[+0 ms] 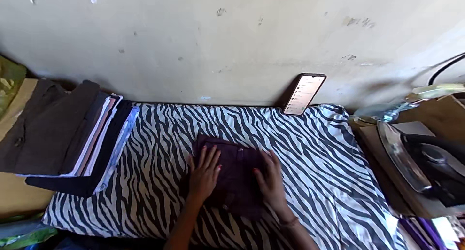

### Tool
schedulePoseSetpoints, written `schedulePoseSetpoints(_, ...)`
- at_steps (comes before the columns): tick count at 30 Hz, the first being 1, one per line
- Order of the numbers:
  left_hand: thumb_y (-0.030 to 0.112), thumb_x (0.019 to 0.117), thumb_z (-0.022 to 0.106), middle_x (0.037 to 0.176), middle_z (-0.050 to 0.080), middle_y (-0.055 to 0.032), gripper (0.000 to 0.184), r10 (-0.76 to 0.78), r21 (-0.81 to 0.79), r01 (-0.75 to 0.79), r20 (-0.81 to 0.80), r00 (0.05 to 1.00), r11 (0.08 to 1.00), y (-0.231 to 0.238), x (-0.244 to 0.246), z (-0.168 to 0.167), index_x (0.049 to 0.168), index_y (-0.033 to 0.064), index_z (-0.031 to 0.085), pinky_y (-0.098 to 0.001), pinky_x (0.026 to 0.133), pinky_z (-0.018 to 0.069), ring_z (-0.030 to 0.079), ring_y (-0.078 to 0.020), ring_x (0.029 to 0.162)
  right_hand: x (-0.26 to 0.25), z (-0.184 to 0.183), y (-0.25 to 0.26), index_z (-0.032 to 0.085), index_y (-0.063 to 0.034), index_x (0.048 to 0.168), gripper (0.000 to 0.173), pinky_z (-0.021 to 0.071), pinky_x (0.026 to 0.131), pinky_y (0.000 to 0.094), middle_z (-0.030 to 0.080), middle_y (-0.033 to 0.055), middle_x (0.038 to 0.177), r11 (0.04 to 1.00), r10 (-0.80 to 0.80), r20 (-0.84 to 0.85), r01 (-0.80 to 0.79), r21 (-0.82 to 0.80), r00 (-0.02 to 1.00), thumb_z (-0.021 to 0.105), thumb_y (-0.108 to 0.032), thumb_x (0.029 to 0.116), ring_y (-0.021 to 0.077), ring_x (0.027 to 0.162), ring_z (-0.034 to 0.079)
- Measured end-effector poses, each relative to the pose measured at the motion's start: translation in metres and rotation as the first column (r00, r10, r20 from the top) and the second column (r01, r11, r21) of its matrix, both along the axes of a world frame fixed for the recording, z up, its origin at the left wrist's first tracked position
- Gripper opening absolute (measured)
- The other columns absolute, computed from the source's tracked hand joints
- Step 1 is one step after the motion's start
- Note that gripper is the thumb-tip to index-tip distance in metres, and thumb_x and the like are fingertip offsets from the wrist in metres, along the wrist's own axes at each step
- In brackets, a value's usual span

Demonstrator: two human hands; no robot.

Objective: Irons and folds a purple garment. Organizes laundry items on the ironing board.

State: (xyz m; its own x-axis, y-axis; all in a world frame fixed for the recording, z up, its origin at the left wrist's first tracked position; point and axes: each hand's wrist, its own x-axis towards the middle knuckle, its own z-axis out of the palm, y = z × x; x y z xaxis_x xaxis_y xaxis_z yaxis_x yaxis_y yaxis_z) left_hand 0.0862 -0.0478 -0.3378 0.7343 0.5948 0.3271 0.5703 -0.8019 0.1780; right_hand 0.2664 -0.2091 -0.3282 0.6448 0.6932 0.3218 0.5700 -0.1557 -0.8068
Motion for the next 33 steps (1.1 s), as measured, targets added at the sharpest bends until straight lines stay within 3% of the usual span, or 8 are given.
schedulePoseSetpoints(3, 0.024, 0.1044, 0.043, 0.157, 0.041, -0.0252, 0.049, 0.174, -0.147, -0.161, 0.084, 0.981, 0.976, 0.008, -0.035, 0.014, 0.148, 0.0036, 0.053, -0.0828, 0.108, 0.0175, 0.032, -0.0538, 0.146, 0.007, 0.027, -0.034, 0.041, 0.0045, 0.148, 0.043, 0.0600, 0.090, 0.0337, 0.067, 0.0159, 0.128, 0.995, -0.067, -0.764, 0.096, -0.007, 0.641, 0.038, -0.017, 0.1104, 0.0174, 0.106, 0.072)
schedulePoseSetpoints(7, 0.018, 0.1053, 0.035, 0.132, 0.063, -0.0215, 0.047, 0.195, -0.613, 0.137, 0.444, 0.875, 0.778, -0.033, -0.028, 0.064, 0.141, -0.0072, 0.053, -0.0417, 0.091, 0.0570, 0.066, -0.0257, 0.112, -0.017, 0.024, -0.013, 0.047, 0.0012, 0.144, 0.040, 0.0606, 0.091, 0.0331, 0.070, 0.0105, 0.120, 0.995, 0.073, -0.887, 0.024, 0.094, 0.457, 0.049, -0.013, 0.1067, 0.0138, 0.103, 0.071)
schedulePoseSetpoints(11, 0.045, 0.1092, 0.017, 0.156, 0.040, -0.0189, 0.066, 0.517, -0.889, 0.458, 0.403, 0.756, 0.023, -0.054, 0.010, 0.082, 0.162, 0.0066, 0.013, -0.0463, 0.097, 0.0530, 0.060, -0.0282, 0.123, -0.009, 0.093, 0.011, 0.068, 0.0006, 0.121, 0.026, 0.0589, 0.087, 0.0218, 0.076, 0.0026, 0.103, 0.944, 0.323, -0.449, -0.316, 0.094, 0.833, 0.057, -0.009, 0.1002, 0.0011, 0.093, 0.071)
schedulePoseSetpoints(17, 0.067, 0.1020, 0.014, 0.110, 0.073, -0.0081, 0.072, 0.773, -0.382, 0.887, 0.469, 0.427, -0.258, -0.062, 0.049, 0.142, 0.123, 0.0127, 0.057, -0.0391, 0.082, 0.0604, 0.072, -0.0218, 0.100, -0.012, 0.216, -0.013, 0.071, -0.0139, 0.130, 0.042, 0.0616, 0.081, 0.0423, 0.076, 0.0074, 0.117, 0.856, 0.516, 0.449, -0.425, -0.294, 0.729, 0.054, -0.007, 0.0928, 0.0237, 0.100, 0.075)
schedulePoseSetpoints(22, 0.070, 0.1003, 0.016, 0.098, 0.076, -0.0070, 0.079, 0.764, -0.382, 0.841, 0.381, 0.520, -0.382, -0.071, 0.054, 0.114, 0.111, 0.0116, 0.067, -0.0392, 0.081, 0.0613, 0.074, -0.0195, 0.093, -0.045, 0.155, -0.047, 0.076, -0.0120, 0.122, 0.040, 0.0597, 0.093, 0.0449, 0.074, 0.0158, 0.122, 0.944, 0.310, 0.622, -0.153, -0.294, 0.719, 0.056, 0.002, 0.0904, 0.0362, 0.115, 0.071)
schedulePoseSetpoints(25, 0.039, 0.1110, 0.018, 0.130, 0.065, -0.0076, 0.053, 0.586, -0.810, 0.531, 0.310, 0.749, -0.249, -0.079, 0.014, 0.065, 0.151, 0.0127, 0.041, -0.0398, 0.094, 0.0558, 0.066, -0.0183, 0.113, -0.069, 0.104, -0.098, 0.074, -0.0076, 0.123, 0.033, 0.0539, 0.102, 0.0571, 0.070, 0.0214, 0.128, 0.822, 0.501, 0.296, -0.340, -0.457, 0.813, 0.064, -0.003, 0.0917, 0.0427, 0.123, 0.065)
schedulePoseSetpoints(28, 0.009, 0.1017, 0.041, 0.133, 0.061, -0.0207, 0.051, 0.419, -0.894, 0.305, 0.428, 0.801, 0.329, -0.086, -0.023, 0.030, 0.149, -0.0080, 0.033, -0.0415, 0.091, 0.0585, 0.068, -0.0250, 0.113, -0.063, 0.096, -0.138, 0.074, -0.0063, 0.124, 0.030, 0.0471, 0.111, 0.0560, 0.064, 0.0236, 0.136, 0.748, 0.464, -0.113, -0.457, -0.481, 0.879, 0.069, -0.014, 0.0958, 0.0424, 0.132, 0.058)
schedulePoseSetpoints(33, 0.037, 0.1055, 0.042, 0.158, 0.044, -0.0139, 0.052, -0.250, -0.291, 0.350, 0.329, 0.911, 0.890, -0.111, -0.006, 0.029, 0.149, 0.0099, 0.051, -0.0701, 0.118, 0.0197, 0.032, -0.0378, 0.151, 0.107, 0.101, -0.183, 0.058, 0.0053, 0.140, 0.047, 0.0375, 0.114, 0.0671, 0.045, 0.0353, 0.151, 0.867, -0.166, 0.502, 0.368, -0.336, 0.849, 0.060, -0.020, 0.1001, 0.0549, 0.141, 0.042)
